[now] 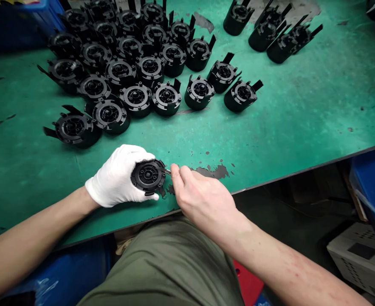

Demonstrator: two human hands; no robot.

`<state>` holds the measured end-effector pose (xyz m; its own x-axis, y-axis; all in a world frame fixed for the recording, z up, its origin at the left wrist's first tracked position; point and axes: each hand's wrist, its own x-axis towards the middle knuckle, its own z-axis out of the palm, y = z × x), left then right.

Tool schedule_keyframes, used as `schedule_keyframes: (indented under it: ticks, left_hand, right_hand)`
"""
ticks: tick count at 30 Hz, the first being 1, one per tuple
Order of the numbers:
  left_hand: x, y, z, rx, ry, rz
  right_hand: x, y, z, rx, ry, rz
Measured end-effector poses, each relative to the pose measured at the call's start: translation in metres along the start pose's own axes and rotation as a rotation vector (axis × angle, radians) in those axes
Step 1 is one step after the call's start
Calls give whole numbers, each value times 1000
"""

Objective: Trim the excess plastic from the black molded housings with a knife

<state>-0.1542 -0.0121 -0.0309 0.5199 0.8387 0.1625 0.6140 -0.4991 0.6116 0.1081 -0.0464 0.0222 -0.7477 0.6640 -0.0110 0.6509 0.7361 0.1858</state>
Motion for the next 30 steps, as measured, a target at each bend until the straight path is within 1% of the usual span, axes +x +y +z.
schedule_keyframes:
  ticks: [4,9,14,17,26,30]
  left_hand:
    - [1,0,-1,-9,-3,5]
    - [3,1,-3,-34,-58,-5]
    - [2,0,-2,-5,-9,34]
    - [1,-1,-1,5,-4,55]
    - [3,-1,-2,-3,-35,45]
    - [3,-2,-1,17,-7,68]
  right_hand:
    - [3,7,-3,-17,-22,-52]
    - [6,23,1,-12,-51,-148]
    - [7,35,6,4,7,-207]
    - [10,38,6,35,19,-235]
    - [16,40,-5,66,-163,-229]
    - [14,34,-6,59,-247,-185]
